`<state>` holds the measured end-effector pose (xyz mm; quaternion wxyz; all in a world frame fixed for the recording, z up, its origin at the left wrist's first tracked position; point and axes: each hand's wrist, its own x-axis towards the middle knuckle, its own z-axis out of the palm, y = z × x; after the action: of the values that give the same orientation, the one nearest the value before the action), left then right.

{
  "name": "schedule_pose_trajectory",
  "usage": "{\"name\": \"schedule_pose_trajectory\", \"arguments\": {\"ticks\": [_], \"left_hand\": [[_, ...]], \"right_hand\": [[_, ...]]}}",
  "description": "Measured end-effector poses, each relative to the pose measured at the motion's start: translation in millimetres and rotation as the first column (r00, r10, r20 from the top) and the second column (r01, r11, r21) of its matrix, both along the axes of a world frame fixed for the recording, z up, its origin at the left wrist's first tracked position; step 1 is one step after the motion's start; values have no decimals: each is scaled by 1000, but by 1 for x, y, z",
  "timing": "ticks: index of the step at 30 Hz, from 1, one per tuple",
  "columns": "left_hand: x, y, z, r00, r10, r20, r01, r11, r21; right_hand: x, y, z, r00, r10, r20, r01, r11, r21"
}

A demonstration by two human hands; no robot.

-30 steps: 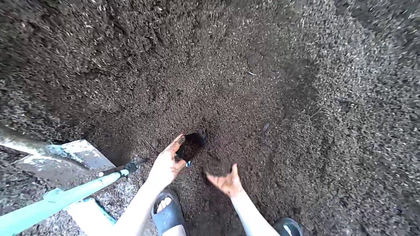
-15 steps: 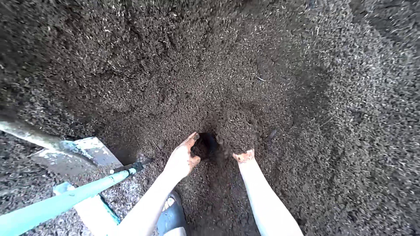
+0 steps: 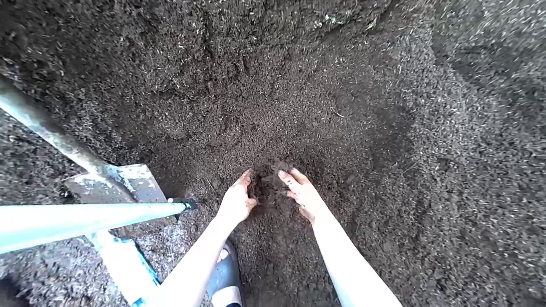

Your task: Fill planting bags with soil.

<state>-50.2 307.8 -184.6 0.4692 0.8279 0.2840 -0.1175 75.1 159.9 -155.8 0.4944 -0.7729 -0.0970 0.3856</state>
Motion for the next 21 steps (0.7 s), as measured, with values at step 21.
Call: {"name": "schedule_pose_trajectory", "arguments": {"ticks": [21], "left_hand": [[11,15,-3,965,-259,-44,260,965,38]], "right_hand": [[-104,-76,-136,456,-18,-890,81,997,21]]}}
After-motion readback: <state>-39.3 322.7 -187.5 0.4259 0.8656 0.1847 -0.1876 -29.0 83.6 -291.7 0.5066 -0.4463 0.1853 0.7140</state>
